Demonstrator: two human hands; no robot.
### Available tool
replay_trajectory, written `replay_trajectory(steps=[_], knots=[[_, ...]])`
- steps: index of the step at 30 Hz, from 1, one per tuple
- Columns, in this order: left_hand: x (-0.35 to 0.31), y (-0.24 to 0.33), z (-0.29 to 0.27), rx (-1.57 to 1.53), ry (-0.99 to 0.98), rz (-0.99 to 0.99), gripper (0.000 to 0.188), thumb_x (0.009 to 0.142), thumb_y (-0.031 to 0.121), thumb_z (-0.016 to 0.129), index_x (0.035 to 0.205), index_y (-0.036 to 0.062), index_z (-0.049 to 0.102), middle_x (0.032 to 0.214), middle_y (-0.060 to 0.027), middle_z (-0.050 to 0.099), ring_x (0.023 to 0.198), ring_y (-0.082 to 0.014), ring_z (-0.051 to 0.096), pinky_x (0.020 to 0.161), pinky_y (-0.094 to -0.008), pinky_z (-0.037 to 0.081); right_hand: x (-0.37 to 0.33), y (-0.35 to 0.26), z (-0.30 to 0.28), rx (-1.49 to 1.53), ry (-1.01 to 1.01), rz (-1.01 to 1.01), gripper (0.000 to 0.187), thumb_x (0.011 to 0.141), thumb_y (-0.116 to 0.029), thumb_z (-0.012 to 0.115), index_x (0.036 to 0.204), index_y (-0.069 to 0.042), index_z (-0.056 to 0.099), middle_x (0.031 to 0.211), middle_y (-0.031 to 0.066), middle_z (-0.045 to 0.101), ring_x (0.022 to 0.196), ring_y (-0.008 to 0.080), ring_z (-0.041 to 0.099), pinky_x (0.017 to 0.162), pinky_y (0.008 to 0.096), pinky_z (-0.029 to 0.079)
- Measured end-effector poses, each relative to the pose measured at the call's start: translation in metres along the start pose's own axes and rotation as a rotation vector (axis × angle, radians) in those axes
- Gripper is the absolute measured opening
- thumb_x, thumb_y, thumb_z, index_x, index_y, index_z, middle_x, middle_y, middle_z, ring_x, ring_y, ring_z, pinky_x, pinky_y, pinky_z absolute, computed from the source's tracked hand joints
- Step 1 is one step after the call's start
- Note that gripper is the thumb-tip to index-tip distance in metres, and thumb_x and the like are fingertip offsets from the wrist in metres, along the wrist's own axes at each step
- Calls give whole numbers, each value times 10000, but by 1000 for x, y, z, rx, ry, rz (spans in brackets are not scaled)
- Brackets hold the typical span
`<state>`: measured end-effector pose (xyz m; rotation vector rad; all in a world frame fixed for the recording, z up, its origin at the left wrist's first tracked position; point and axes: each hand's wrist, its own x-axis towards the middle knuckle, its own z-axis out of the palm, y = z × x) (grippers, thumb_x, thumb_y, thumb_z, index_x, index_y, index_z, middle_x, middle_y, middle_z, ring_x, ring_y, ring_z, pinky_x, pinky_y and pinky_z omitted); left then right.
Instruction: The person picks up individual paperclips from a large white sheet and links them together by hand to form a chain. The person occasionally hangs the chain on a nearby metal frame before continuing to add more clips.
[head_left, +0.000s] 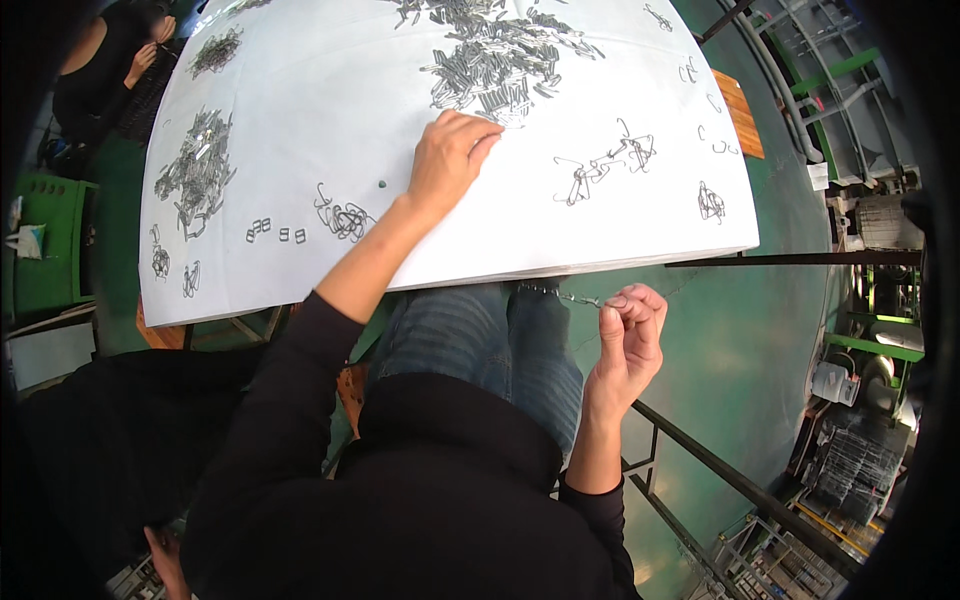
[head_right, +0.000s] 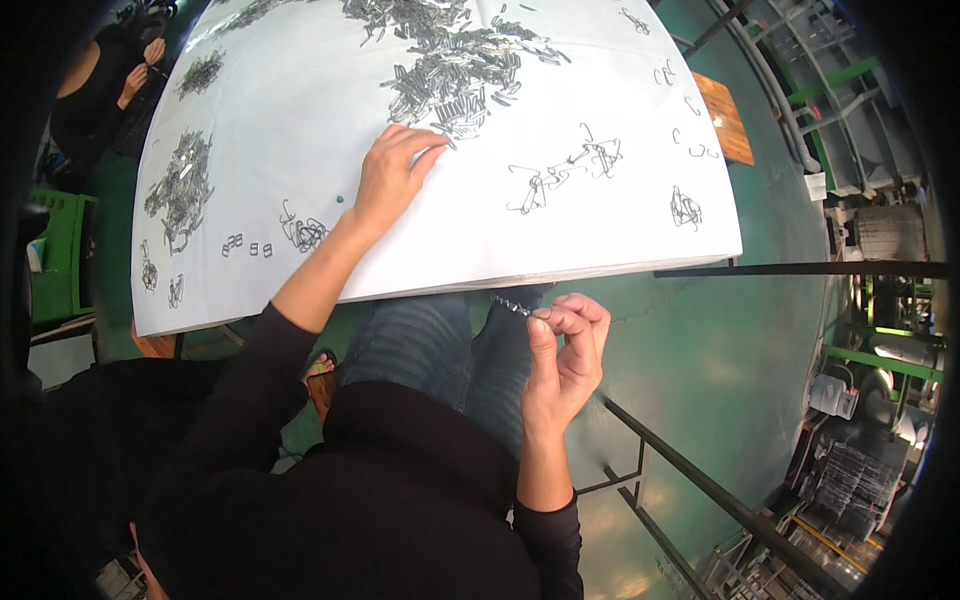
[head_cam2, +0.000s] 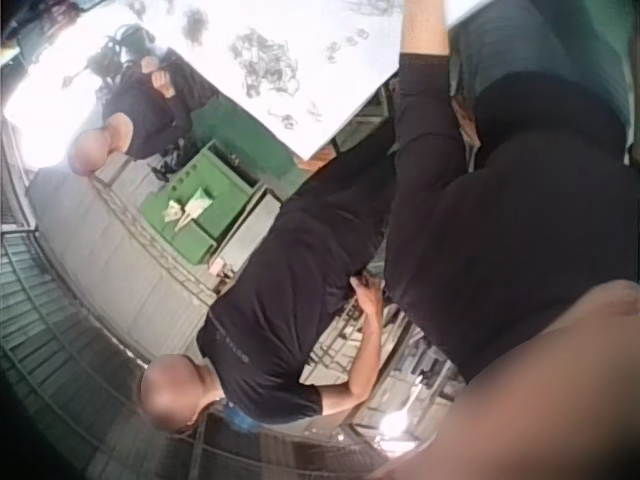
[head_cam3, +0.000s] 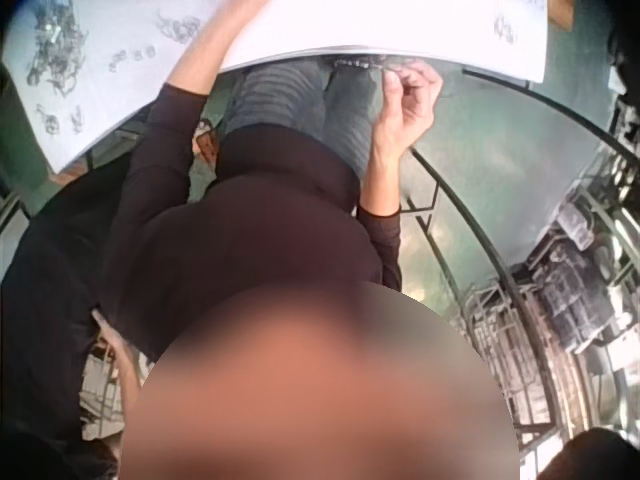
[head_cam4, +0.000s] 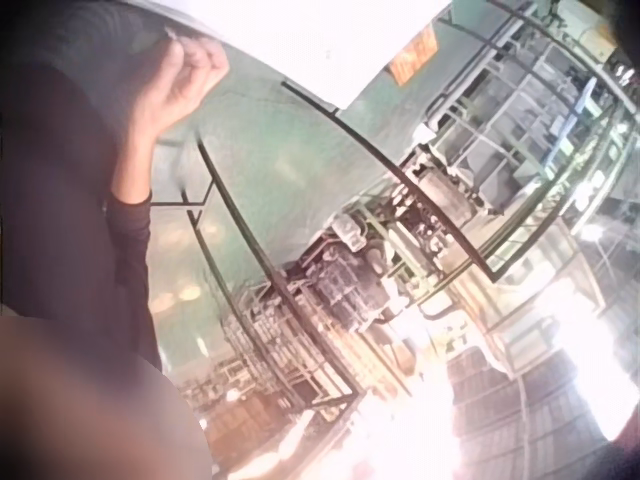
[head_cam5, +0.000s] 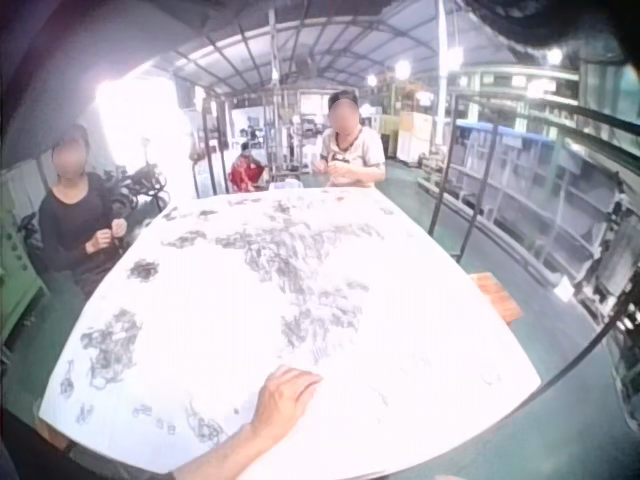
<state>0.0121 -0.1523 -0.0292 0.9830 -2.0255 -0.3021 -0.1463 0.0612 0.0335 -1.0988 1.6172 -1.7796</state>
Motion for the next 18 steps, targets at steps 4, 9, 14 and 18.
replay_trajectory(steps=[4, 9, 14, 18], knots=[[16, -43, 22, 274, -85, 129, 158, 785, 67, 638, 937, 68, 677, 913, -34, 666, 873, -209, 578, 760, -345, 445, -1, 1, 0, -19, 2, 26, 74, 824, -54, 668, 844, -11, 610, 1010, 79, 483, 885, 137, 492, 751, 244, 429], [27, -56, 30, 405, -215, 222, 231, 769, 30, 603, 990, 74, 655, 913, -37, 659, 895, -205, 571, 768, -344, 442, -2, 2, 2, -28, 0, -9, 67, 820, -53, 669, 823, -9, 619, 986, 79, 493, 841, 138, 496, 734, 244, 433], [20, -5, 16, -194, -153, -195, 171, 782, 54, 639, 950, 50, 672, 836, -59, 681, 758, -168, 622, 671, -279, 479, 0, 3, 2, -97, -40, 3, 72, 807, -56, 679, 821, -11, 624, 953, 72, 517, 837, 139, 508, 734, 244, 436], [-13, 77, -15, -665, -425, -404, 127, 845, 89, 643, 927, -6, 659, 863, -45, 675, 795, -91, 609, 723, -225, 469, 4, 7, 4, -282, -86, -59, 86, 767, -41, 693, 829, -18, 638, 924, 75, 530, 853, 187, 523, 756, 286, 438]])
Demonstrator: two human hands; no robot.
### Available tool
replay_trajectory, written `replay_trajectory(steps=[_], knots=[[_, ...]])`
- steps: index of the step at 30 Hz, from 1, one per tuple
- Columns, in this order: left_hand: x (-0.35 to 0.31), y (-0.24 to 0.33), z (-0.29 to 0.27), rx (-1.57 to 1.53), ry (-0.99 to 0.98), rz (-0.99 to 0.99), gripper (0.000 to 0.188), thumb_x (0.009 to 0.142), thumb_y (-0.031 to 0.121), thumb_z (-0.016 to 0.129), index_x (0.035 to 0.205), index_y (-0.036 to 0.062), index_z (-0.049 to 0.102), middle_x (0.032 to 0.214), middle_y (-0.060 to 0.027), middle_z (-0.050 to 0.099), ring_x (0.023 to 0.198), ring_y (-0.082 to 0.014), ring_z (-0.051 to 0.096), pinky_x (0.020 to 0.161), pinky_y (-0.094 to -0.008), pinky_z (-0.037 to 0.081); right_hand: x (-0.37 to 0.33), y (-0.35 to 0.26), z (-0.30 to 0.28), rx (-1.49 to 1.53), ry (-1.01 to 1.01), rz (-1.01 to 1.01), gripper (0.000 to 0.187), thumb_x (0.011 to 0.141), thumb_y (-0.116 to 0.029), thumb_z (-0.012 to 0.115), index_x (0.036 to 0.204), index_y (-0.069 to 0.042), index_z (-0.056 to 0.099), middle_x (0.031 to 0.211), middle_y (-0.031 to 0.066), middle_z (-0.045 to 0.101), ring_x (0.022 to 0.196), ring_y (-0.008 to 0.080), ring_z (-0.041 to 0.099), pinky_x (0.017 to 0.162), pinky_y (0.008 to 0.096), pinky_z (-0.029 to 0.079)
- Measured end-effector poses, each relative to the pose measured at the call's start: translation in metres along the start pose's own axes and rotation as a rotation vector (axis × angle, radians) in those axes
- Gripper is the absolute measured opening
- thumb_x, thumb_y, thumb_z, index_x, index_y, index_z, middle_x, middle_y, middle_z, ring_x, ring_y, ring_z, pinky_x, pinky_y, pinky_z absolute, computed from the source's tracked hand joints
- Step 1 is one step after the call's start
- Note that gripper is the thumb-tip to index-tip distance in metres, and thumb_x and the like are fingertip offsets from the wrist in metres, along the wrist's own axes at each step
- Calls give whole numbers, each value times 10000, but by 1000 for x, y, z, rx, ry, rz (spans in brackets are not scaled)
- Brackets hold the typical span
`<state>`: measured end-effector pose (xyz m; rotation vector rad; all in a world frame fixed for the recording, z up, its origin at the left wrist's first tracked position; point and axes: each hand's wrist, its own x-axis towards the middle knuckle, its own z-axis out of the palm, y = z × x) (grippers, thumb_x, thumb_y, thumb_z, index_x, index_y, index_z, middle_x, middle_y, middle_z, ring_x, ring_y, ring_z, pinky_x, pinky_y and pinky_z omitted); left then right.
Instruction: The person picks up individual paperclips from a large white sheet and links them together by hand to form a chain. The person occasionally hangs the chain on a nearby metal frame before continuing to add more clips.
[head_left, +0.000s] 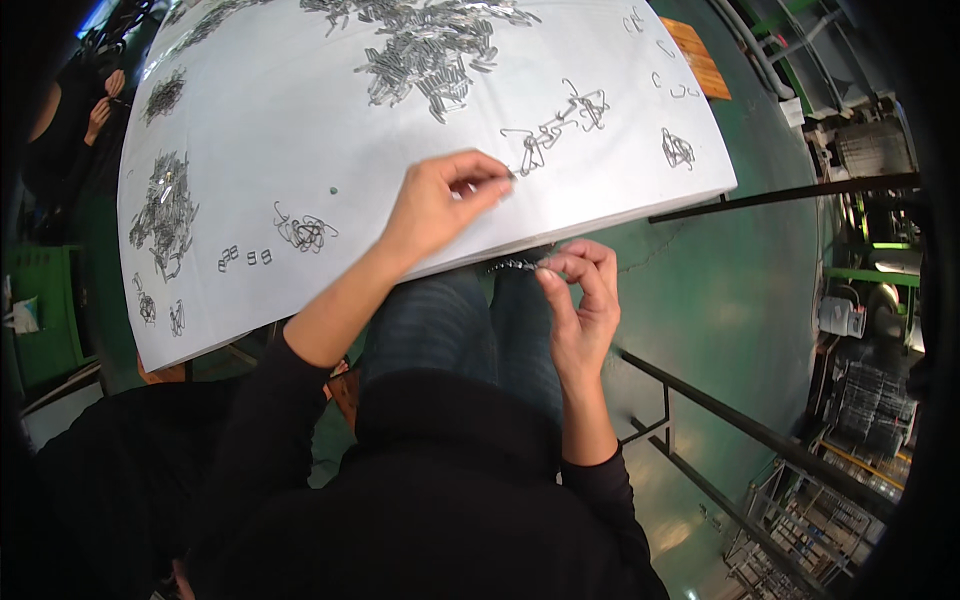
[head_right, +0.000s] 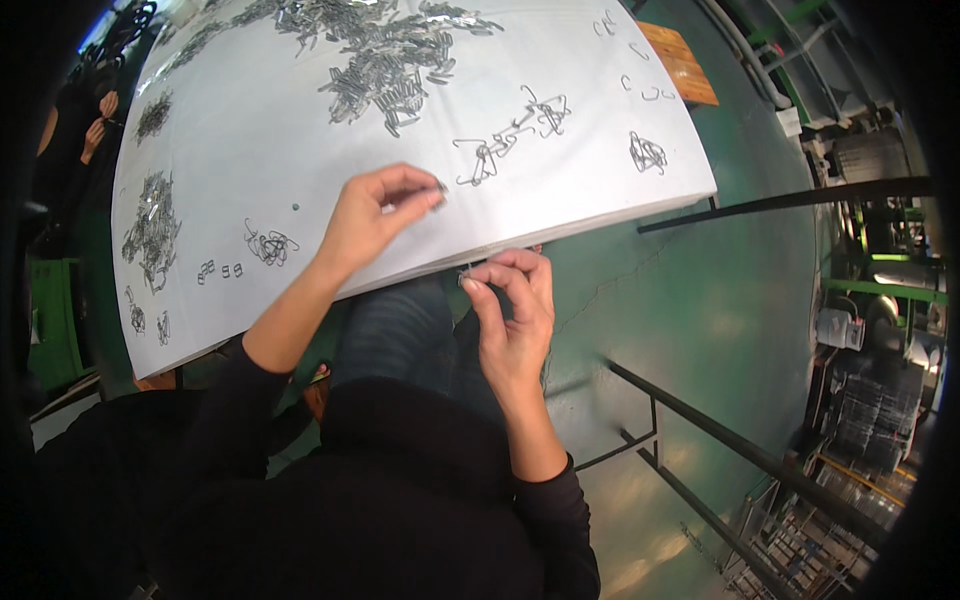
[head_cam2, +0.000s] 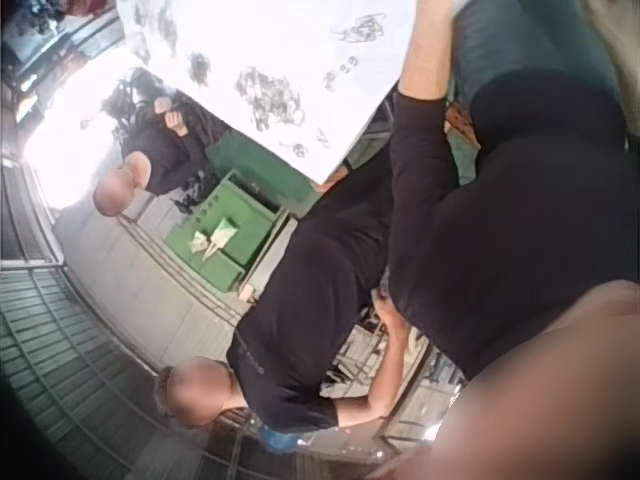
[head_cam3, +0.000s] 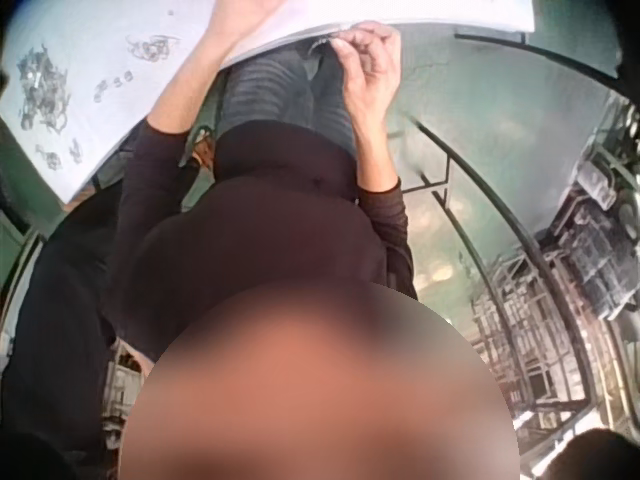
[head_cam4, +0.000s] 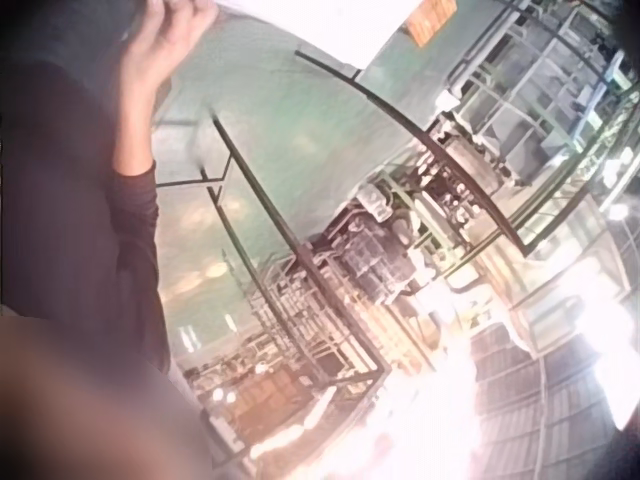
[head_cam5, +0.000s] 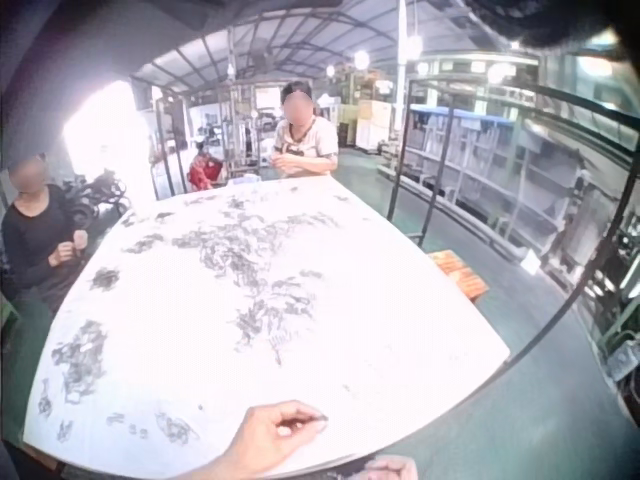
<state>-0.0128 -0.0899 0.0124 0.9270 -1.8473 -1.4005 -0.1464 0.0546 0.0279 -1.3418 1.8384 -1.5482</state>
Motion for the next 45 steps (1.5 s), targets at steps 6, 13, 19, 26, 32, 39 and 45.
replay_trajectory(steps=[6, 13, 19, 26, 32, 39, 45], knots=[[-34, 50, 23, -215, -66, -65, 115, 833, 50, 642, 927, -13, 661, 863, -63, 675, 788, -98, 603, 737, -243, 475, 2, 0, 2, -26, -10, -21, 107, 759, -59, 707, 842, -30, 647, 924, 72, 541, 876, 207, 530, 761, 311, 444], [-41, 46, 31, -48, 47, 170, 119, 793, 24, 665, 911, 23, 677, 963, -84, 654, 833, -114, 593, 730, -242, 463, 2, 6, 0, -34, -26, -52, 133, 757, -64, 708, 872, -47, 644, 943, 63, 549, 889, 199, 532, 746, 300, 442], [-49, 39, 33, -80, 101, 238, 137, 755, -33, 687, 877, 28, 680, 956, -79, 638, 846, -139, 607, 751, -258, 484, 52, 27, -21, -51, -255, 134, 147, 827, -107, 648, 942, -20, 617, 884, 49, 641, 805, 131, 582, 684, 263, 430], [-60, 36, 38, -60, 107, 215, 135, 751, -11, 702, 869, 50, 680, 918, -52, 657, 826, -178, 618, 733, -288, 498, 170, 87, 47, -697, -510, -176, 156, 807, -161, 625, 862, -18, 649, 862, 140, 645, 791, 303, 616, 703, 395, 482], [-67, 39, 43, -135, 128, 268, 112, 779, 34, 692, 885, 54, 662, 898, -51, 649, 848, -204, 597, 704, -304, 493, 186, 86, 66, -958, -680, -420, 164, 807, -157, 607, 885, -14, 600, 967, 180, 592, 881, 350, 587, 748, 440, 485], [-68, 34, 48, -152, 133, 300, 119, 777, 21, 680, 890, 41, 645, 870, -41, 645, 810, -211, 581, 674, -316, 481, 156, 57, 35, -321, -467, -18, 62, 839, -25, 593, 846, 10, 542, 739, 87, 602, 641, 203, 578, 578, 319, 455], [-65, 35, 48, -100, 193, 259, 118, 765, 31, 688, 874, 59, 653, 833, -54, 630, 781, -225, 584, 673, -320, 476, 90, 8, -1, 316, -320, 268, 64, 857, -61, 620, 864, -11, 579, 795, 50, 599, 652, 103, 572, 498, 211, 430]])
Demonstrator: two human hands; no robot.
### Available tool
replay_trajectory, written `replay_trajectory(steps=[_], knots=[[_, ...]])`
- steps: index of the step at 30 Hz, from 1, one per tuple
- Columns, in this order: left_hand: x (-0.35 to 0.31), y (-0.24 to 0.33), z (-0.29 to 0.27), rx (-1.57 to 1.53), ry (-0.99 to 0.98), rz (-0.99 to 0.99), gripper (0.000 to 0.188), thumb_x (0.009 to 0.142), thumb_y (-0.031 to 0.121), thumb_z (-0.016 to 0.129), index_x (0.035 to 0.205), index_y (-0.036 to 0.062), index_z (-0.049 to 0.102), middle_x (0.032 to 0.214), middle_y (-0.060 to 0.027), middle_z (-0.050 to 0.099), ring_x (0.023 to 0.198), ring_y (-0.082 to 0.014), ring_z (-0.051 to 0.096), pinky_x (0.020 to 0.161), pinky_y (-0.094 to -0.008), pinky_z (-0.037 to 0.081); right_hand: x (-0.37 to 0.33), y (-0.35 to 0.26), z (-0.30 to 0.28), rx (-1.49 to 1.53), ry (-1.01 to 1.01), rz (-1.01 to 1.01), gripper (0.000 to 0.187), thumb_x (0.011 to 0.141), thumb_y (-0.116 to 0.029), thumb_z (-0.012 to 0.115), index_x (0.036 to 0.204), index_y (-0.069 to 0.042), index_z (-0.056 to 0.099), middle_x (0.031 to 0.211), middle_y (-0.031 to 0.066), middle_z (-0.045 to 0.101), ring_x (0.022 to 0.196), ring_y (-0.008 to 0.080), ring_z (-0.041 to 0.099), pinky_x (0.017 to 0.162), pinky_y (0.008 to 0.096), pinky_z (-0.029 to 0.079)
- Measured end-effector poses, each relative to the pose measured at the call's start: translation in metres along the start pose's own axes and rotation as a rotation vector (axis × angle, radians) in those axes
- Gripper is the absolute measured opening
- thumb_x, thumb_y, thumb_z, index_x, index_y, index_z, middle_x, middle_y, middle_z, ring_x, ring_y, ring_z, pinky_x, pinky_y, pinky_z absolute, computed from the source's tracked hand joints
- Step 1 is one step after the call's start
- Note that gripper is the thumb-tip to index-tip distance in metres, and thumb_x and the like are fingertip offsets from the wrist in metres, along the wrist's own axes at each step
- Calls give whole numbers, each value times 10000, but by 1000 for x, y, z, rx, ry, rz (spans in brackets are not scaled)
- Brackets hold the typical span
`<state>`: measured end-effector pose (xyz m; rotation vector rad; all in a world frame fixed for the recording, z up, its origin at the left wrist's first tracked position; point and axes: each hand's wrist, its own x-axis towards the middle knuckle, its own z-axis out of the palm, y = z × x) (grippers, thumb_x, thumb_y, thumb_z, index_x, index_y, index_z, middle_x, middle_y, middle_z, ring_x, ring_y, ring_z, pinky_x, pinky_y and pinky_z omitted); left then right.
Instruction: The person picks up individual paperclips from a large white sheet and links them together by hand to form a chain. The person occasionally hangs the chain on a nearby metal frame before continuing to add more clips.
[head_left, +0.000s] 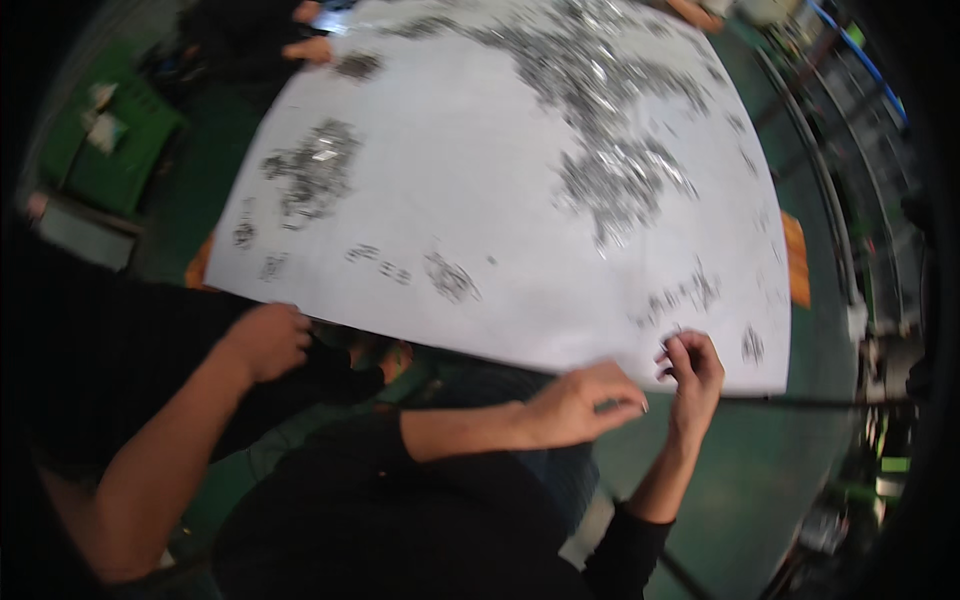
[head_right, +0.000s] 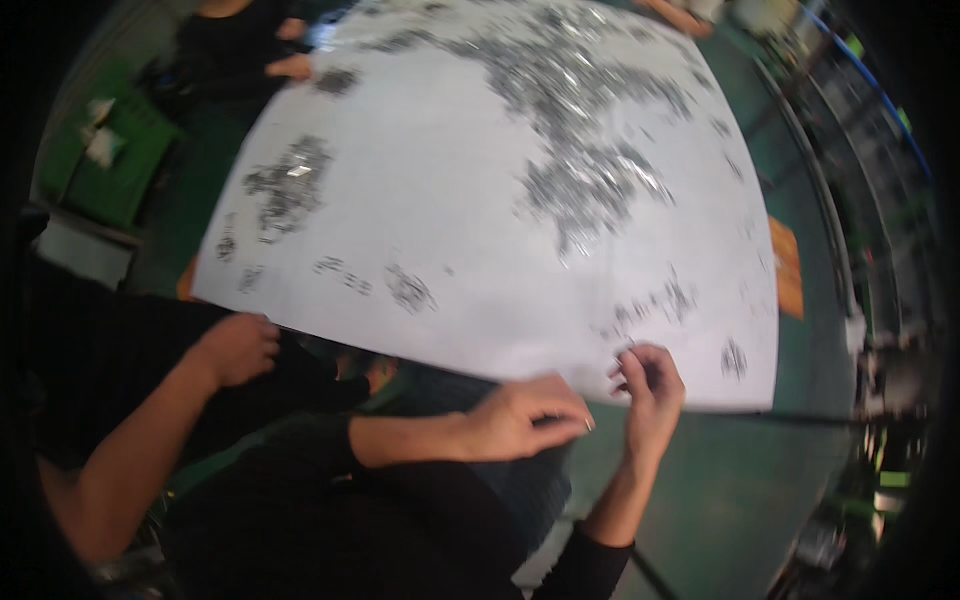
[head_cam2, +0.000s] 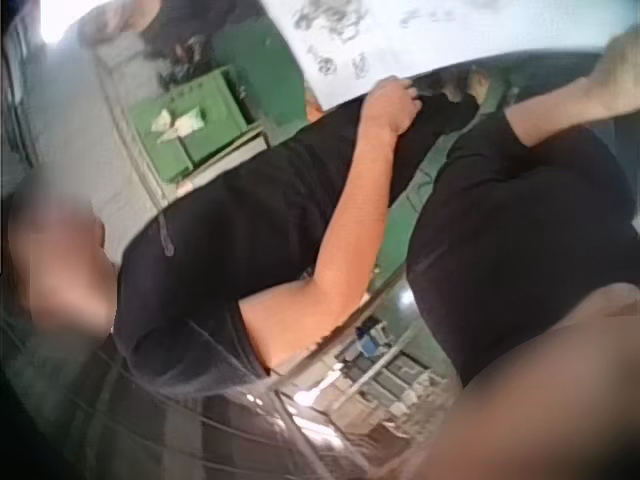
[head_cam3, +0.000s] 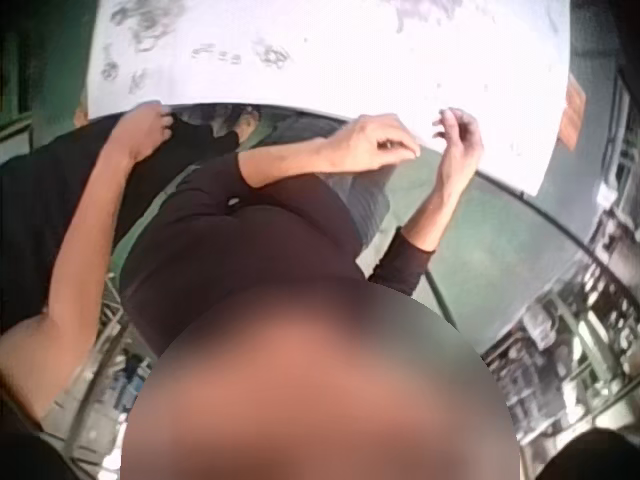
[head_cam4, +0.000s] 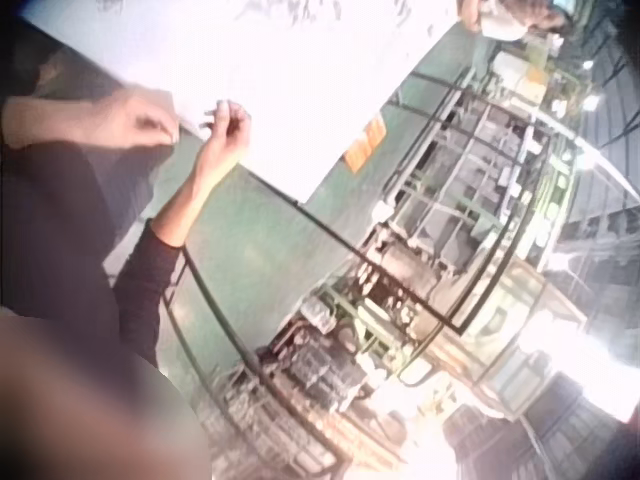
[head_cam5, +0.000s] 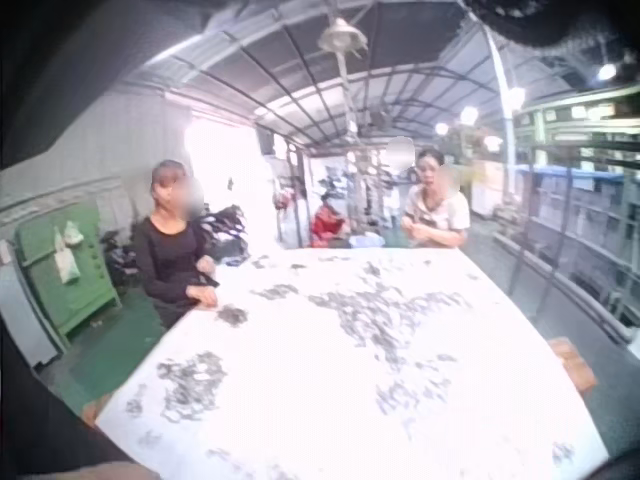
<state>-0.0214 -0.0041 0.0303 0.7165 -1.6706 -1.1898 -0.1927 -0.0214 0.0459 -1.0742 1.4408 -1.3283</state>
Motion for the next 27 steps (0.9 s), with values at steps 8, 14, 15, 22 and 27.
replay_trajectory(steps=[8, 14, 15, 22, 27], knots=[[8, 5, -2, 77, 14, -6, 190, 722, -32, 691, 888, 55, 662, 805, -68, 651, 737, -217, 612, 639, -296, 490, -78, -12, 14, 381, 138, -2, 75, 854, -57, 629, 904, -7, 606, 999, 61, 575, 752, 79, 495, 628, 205, 385], [11, 5, 3, 118, 8, 46, 222, 725, -46, 678, 917, 66, 669, 810, -48, 664, 748, -190, 604, 640, -287, 496, -84, -4, 22, 359, 246, 19, 53, 857, -39, 631, 882, -9, 595, 1031, 32, 491, 938, 111, 475, 822, 250, 407], [12, 5, 4, 114, 6, 56, 236, 722, -48, 677, 930, 65, 667, 817, -48, 663, 744, -190, 603, 639, -287, 496, -83, -3, 24, 341, 265, -25, 56, 858, -44, 627, 887, -8, 594, 1043, 38, 499, 887, 100, 467, 778, 239, 397], [13, -6, -1, 185, 7, 162, 354, 699, -12, 718, 1035, 63, 640, 906, -64, 654, 794, -216, 593, 692, -316, 493, -83, 4, 38, 214, 370, -231, 60, 865, -34, 609, 908, -14, 572, 1079, 64, 462, 899, 109, 457, 758, 234, 402], [70, -76, -55, 585, 157, 79, 207, 763, 107, 698, 965, 69, 670, 935, -82, 649, 838, -229, 597, 704, -322, 483, -87, 6, 34, 156, 378, -238, 82, 857, -36, 621, 909, -13, 563, 1070, 74, 446, 917, 126, 453, 767, 229, 401]])
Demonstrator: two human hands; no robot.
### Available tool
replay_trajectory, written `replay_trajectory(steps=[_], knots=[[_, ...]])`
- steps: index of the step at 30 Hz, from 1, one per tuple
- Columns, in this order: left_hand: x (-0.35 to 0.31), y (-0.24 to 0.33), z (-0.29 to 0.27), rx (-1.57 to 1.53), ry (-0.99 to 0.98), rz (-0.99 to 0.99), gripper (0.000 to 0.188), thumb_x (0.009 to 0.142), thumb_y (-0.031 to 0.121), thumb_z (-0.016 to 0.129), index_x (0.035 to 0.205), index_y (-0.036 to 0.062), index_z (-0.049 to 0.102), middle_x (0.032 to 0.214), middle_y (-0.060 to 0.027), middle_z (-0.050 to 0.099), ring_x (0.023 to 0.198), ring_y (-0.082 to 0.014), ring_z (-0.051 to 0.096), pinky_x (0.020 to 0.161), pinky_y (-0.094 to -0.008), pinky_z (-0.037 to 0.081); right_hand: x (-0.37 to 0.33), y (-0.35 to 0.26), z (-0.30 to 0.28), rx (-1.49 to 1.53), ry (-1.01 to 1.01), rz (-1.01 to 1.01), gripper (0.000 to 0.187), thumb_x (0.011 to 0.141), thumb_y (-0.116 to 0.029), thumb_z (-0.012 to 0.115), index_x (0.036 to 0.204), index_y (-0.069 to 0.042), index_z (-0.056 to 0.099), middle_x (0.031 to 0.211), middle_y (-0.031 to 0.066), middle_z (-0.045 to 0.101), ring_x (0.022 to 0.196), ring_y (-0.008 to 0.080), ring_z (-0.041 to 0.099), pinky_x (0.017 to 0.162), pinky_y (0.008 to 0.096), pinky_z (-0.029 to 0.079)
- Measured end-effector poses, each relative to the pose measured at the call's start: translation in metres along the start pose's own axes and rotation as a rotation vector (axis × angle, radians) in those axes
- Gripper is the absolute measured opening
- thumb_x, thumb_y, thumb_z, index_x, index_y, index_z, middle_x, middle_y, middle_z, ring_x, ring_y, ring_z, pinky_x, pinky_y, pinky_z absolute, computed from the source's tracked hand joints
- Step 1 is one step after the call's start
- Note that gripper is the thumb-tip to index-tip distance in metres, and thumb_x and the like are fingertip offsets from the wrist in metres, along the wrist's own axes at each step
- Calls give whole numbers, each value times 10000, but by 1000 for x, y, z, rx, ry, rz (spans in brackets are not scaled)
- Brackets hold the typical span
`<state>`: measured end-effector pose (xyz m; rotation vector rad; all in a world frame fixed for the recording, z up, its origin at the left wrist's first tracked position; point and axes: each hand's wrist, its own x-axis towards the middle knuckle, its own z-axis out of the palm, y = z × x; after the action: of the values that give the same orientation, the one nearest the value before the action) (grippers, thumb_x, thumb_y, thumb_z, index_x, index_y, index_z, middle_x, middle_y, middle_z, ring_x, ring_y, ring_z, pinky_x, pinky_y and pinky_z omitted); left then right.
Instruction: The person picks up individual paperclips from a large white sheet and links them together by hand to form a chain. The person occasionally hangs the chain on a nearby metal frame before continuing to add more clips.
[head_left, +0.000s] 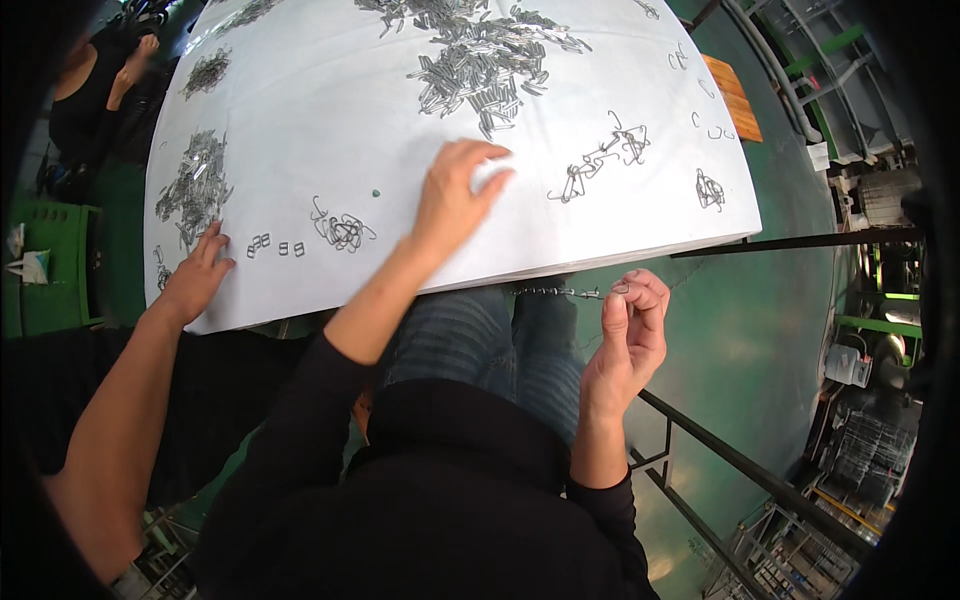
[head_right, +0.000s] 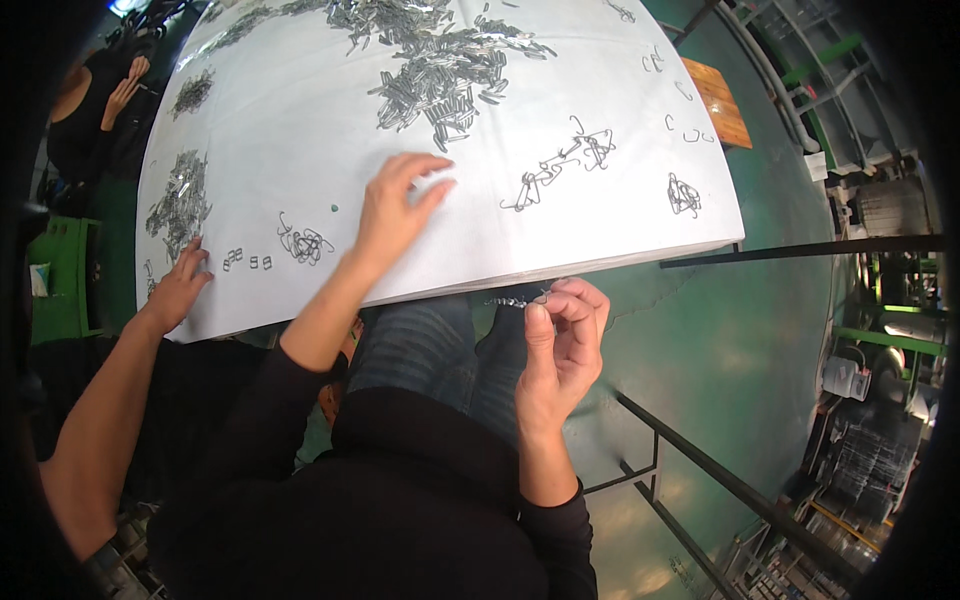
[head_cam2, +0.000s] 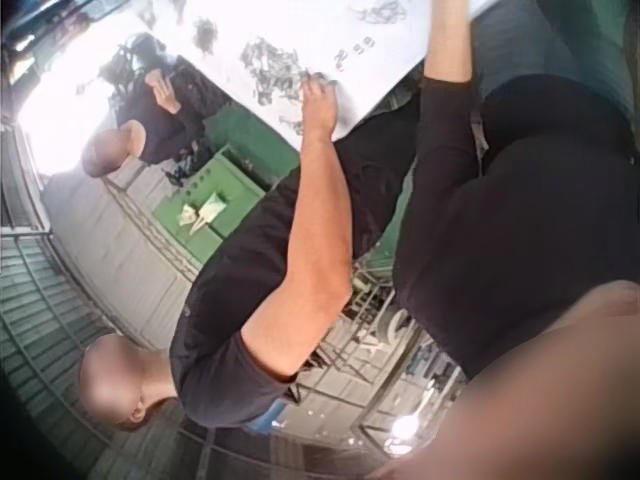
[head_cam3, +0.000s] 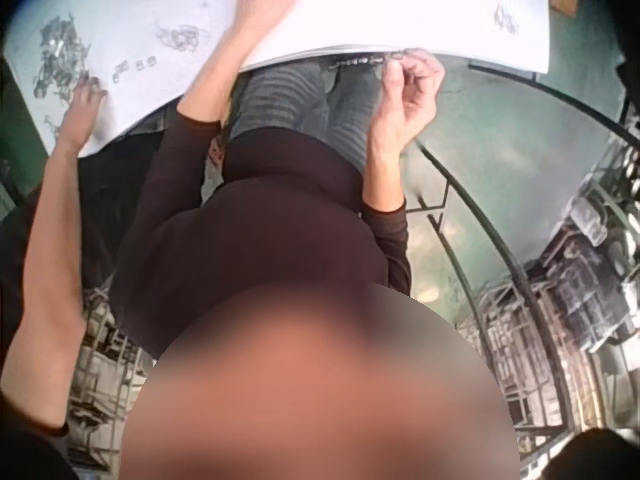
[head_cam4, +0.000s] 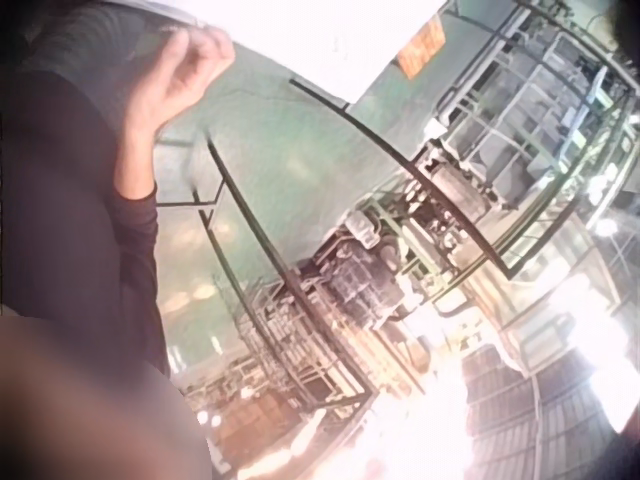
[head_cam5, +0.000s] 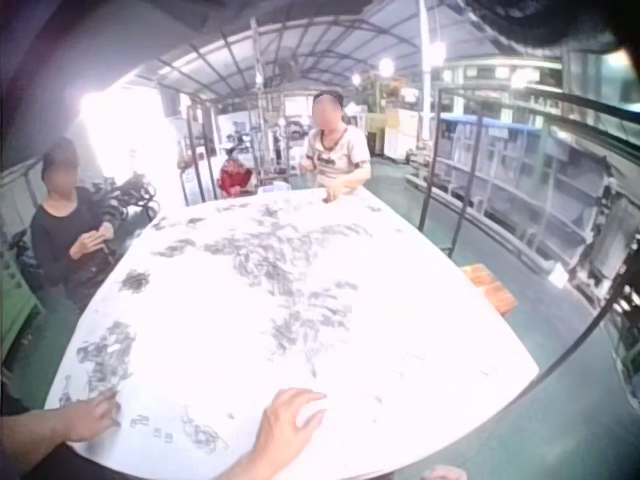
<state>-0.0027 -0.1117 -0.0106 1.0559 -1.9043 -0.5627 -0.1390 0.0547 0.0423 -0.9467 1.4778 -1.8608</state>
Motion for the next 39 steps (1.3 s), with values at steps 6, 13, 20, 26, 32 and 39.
replay_trajectory(steps=[6, 13, 20, 26, 32, 39], knots=[[45, -69, 12, 102, -100, -58, 145, 764, 105, 682, 897, 49, 668, 880, -91, 633, 838, -267, 574, 749, -366, 466, -1, 5, 0, -57, 6, -54, 83, 850, -33, 627, 900, -9, 566, 1059, 83, 454, 857, 118, 454, 742, 229, 405], [78, -90, 34, 290, -178, 306, 70, 772, 126, 649, 830, 86, 651, 837, -42, 613, 845, -233, 563, 747, -373, 457, -4, 4, -1, -90, -28, -27, 55, 857, -25, 603, 898, -15, 568, 1046, 69, 463, 855, 113, 451, 763, 230, 390], [81, -94, 44, 657, -140, 460, 58, 782, 107, 610, 833, 86, 624, 843, -26, 607, 889, -199, 558, 760, -362, 453, -4, 13, 1, -129, 10, -33, 91, 832, -84, 659, 850, -25, 591, 987, 54, 500, 743, 103, 426, 679, 221, 379], [78, -61, 30, 209, -158, 79, 120, 797, 59, 616, 916, 57, 630, 854, -51, 652, 812, -194, 598, 741, -320, 469, -4, 20, -2, -208, 15, -64, 93, 809, -93, 674, 835, -40, 601, 952, 49, 520, 731, 117, 437, 669, 235, 384], [2, 32, 12, -609, -351, -314, 193, 844, 79, 627, 1020, 11, 668, 888, -34, 686, 757, -69, 585, 688, -235, 472, -4, 26, -2, -309, -8, -96, 116, 802, -119, 685, 846, -39, 613, 946, 60, 532, 821, 156, 482, 666, 251, 388], [-32, 90, -8, -753, -411, -435, 130, 825, 79, 648, 926, 10, 691, 886, -56, 689, 745, -78, 597, 628, -209, 449, 1, 23, -2, -433, -41, -212, 91, 808, -92, 668, 855, -42, 608, 954, 61, 538, 851, 155, 495, 689, 255, 405]])
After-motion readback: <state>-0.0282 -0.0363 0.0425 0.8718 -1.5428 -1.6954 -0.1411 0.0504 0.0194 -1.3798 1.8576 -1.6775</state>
